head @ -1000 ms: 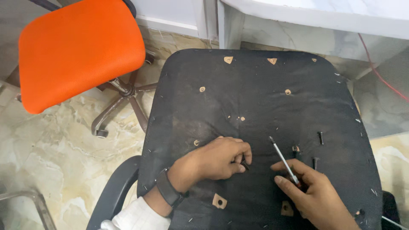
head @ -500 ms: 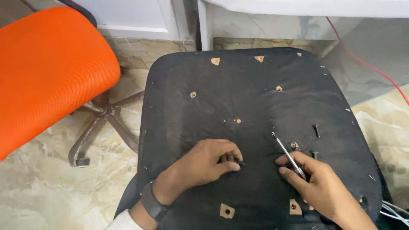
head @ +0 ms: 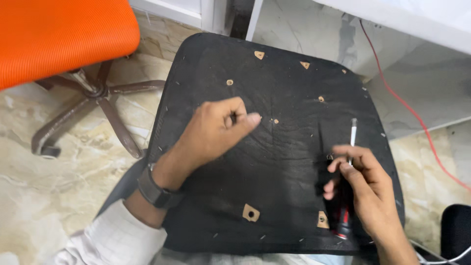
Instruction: The person uses a screwdriver to tighten screws into a black upholstered chair seat. They repeatedly insert and tighten screws at multiple locations on the seat, handling the screws and tool with both hands.
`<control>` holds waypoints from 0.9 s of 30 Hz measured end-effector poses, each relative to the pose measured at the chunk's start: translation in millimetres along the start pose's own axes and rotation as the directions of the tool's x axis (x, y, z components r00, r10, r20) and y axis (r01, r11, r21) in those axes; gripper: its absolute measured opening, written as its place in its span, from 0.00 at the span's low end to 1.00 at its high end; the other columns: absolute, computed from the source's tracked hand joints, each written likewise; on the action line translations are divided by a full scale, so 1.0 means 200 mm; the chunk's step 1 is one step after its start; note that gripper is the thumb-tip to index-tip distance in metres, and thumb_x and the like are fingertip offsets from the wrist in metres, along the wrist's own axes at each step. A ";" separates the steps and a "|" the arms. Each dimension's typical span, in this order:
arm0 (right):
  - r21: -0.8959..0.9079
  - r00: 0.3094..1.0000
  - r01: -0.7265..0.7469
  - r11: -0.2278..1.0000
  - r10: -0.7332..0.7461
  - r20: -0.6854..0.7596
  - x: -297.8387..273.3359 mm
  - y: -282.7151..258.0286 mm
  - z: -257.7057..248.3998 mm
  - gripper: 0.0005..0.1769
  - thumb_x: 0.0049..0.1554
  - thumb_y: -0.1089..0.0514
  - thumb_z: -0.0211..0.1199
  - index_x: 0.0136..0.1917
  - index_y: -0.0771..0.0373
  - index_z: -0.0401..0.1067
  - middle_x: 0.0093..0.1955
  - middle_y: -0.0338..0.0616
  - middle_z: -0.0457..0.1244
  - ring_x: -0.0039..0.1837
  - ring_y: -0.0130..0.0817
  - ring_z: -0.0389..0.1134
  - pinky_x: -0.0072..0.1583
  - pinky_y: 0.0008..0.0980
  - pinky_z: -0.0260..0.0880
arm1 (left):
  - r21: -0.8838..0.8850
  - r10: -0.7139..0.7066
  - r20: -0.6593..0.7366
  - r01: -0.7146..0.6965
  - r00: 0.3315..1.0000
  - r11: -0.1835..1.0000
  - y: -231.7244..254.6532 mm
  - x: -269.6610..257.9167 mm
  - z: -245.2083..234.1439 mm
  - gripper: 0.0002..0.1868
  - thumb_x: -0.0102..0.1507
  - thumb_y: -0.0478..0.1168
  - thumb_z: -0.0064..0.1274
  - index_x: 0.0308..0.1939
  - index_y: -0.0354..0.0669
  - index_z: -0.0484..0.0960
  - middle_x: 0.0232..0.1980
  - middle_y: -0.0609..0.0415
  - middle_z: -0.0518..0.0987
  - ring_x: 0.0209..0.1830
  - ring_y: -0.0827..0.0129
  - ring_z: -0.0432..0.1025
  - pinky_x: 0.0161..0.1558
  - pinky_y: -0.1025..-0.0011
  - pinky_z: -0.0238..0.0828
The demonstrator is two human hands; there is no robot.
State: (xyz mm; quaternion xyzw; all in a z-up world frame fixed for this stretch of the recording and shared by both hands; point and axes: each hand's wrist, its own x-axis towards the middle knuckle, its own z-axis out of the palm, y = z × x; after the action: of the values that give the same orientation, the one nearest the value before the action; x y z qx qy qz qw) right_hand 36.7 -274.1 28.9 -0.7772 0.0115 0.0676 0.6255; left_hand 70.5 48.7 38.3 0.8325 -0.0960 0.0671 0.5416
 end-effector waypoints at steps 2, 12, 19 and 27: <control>0.109 0.999 -0.047 0.993 0.048 -0.008 0.02 -0.01 -0.02 0.18 0.64 0.65 0.43 0.64 0.69 0.66 0.50 0.52 0.66 0.43 0.38 0.71 0.46 0.35 0.74 | -0.037 0.069 -0.082 -0.072 0.994 0.997 0.01 -0.01 -0.02 0.20 0.66 0.51 0.56 0.26 0.41 0.80 0.19 0.64 0.78 0.18 0.87 0.71 0.23 0.78 0.66; -0.288 0.959 0.249 0.925 -0.194 0.209 0.05 -0.01 0.00 0.21 0.52 0.69 0.59 0.60 0.66 0.72 0.54 0.46 0.71 0.56 0.34 0.71 0.57 0.30 0.70 | 0.223 -0.127 0.437 0.029 0.890 0.974 0.09 -0.18 0.13 0.19 0.56 0.56 0.62 0.31 0.43 0.86 0.28 0.51 0.84 0.30 0.68 0.80 0.35 0.66 0.75; -0.711 0.871 0.398 0.580 -0.481 0.095 0.01 0.01 0.05 0.17 0.55 0.52 0.67 0.55 0.62 0.74 0.36 0.51 0.65 0.37 0.45 0.67 0.42 0.41 0.66 | 0.314 -0.158 0.459 0.007 0.874 0.949 0.12 -0.22 0.17 0.16 0.55 0.51 0.64 0.33 0.42 0.85 0.29 0.52 0.84 0.31 0.67 0.79 0.36 0.67 0.75; -0.821 0.904 0.314 0.476 -0.414 0.105 0.00 0.00 -0.01 0.15 0.59 0.49 0.61 0.55 0.58 0.72 0.35 0.50 0.69 0.40 0.53 0.71 0.41 0.48 0.68 | 0.232 -0.106 0.437 0.002 0.893 0.973 0.13 -0.33 0.15 0.09 0.54 0.40 0.65 0.35 0.42 0.85 0.30 0.57 0.85 0.30 0.74 0.78 0.36 0.74 0.75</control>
State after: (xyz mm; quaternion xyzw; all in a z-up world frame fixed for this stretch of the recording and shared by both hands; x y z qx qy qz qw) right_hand 36.8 -276.0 29.4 -0.9637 -0.1528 -0.1115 0.1883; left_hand -0.2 17.9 34.3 0.8838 -0.1862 -0.1302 0.4089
